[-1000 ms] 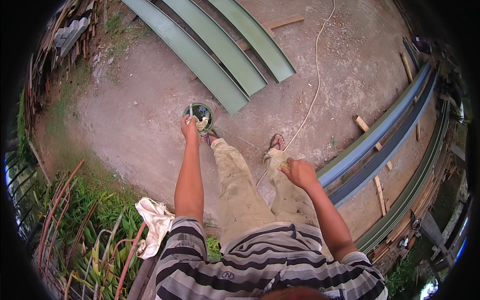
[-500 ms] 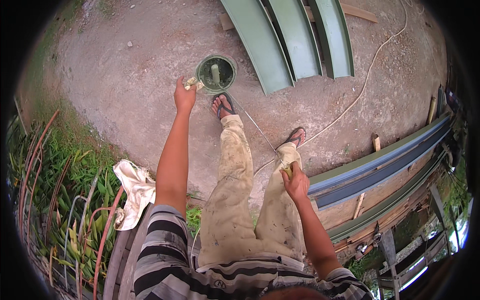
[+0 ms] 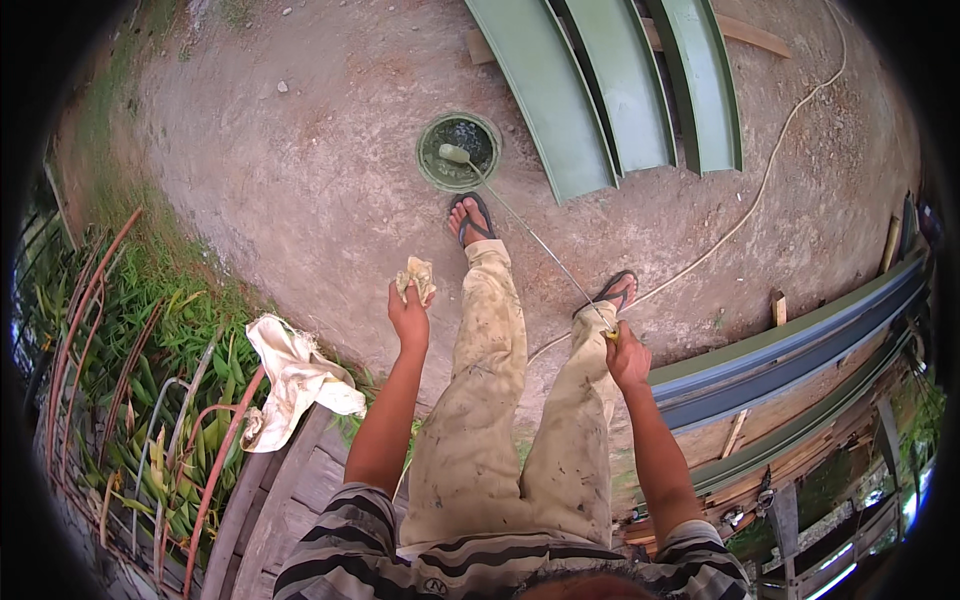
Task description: The person pours liquid from a container into a bucket of green paint, stirs the mixture with a metal rod, and then wipes the rod with a cloth.
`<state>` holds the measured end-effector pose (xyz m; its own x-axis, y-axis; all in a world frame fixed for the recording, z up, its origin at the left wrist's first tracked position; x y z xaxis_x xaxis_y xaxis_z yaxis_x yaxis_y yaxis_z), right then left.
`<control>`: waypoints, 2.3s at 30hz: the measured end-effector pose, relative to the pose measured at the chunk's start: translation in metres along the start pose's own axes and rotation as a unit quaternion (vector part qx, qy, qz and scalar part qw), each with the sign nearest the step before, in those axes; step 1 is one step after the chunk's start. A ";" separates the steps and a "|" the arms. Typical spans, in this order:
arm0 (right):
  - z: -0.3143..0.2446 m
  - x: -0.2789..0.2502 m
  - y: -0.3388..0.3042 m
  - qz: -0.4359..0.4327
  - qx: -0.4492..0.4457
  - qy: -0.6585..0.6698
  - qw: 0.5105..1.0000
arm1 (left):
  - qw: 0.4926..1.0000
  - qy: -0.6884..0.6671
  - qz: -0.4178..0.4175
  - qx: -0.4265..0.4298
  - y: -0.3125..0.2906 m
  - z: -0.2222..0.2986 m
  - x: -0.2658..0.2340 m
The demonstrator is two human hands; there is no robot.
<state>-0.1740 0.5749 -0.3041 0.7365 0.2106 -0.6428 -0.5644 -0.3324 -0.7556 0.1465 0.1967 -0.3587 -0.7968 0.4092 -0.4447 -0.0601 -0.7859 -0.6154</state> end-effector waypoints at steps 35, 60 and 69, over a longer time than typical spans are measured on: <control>0.049 0.045 0.104 0.050 -0.077 -0.013 0.996 | 0.738 0.532 -0.397 0.121 -0.243 -0.028 0.110; 0.047 0.035 0.104 0.025 -0.079 0.023 0.996 | 0.744 0.525 -0.396 0.118 -0.238 -0.024 0.108; -0.030 -0.037 0.011 -0.026 -0.093 0.085 0.992 | 0.788 0.479 -0.362 0.137 -0.220 -0.016 0.103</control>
<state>-0.1959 0.5361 -0.2849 0.8240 0.0789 -0.5611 -0.4571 -0.4927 -0.7405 0.0876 0.4193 -0.2791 0.3186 0.8550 -0.4092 -0.5223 -0.2019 -0.8285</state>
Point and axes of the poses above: each hand's wrist, its own y-axis towards the middle knuckle, its own x-axis out of the palm, z = x × y, the point moved 10 cm from there along y, towards the middle knuckle, and after that the axes turned 6 degrees about x, right-handed, at the moved point
